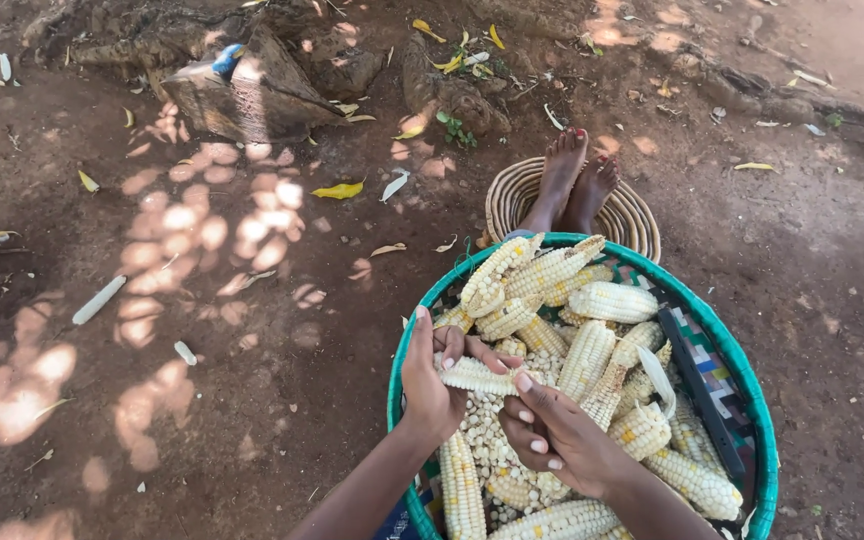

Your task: The person sits on the ground and shucks corn cobs by hand, removing the kernels into a large green basket. A black chicken walks into the frame and pecks at the ground near the basket.

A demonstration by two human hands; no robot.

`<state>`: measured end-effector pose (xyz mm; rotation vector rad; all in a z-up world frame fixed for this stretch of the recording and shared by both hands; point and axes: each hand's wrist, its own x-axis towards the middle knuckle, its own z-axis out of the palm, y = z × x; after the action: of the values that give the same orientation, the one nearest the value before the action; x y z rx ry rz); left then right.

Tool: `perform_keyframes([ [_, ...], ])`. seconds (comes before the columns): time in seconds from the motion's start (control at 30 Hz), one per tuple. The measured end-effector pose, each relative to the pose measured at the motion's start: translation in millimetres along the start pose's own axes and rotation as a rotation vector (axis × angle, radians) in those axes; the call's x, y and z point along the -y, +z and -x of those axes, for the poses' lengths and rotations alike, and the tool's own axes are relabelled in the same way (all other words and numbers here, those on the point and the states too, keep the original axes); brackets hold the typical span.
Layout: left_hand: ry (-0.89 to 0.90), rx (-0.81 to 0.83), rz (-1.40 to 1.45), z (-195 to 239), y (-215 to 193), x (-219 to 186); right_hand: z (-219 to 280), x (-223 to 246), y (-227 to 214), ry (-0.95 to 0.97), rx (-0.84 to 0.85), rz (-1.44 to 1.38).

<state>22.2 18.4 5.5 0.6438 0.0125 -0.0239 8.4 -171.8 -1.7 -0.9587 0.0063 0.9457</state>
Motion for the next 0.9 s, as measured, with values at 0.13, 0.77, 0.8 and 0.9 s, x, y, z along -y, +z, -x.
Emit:
perform_keyframes([
  [0.13,-0.041,-0.07,-0.02,1.0,-0.9,-1.5,2.1,-0.9,3.5,-0.038,0.024,0.059],
  [0.77,-0.021,-0.14,-0.04,7.8,8.3,-2.6,-0.2,1.3,-4.0,0.014,0.01,0.025],
  [0.8,-0.038,-0.17,-0.086,8.4,9.5,-5.0,0.6,4.9,2.5,0.013,0.031,-0.026],
  [0.9,-0.041,-0.173,-0.054,7.2,7.6,-5.0,0.5,2.3,-0.5,0.036,0.047,-0.089],
])
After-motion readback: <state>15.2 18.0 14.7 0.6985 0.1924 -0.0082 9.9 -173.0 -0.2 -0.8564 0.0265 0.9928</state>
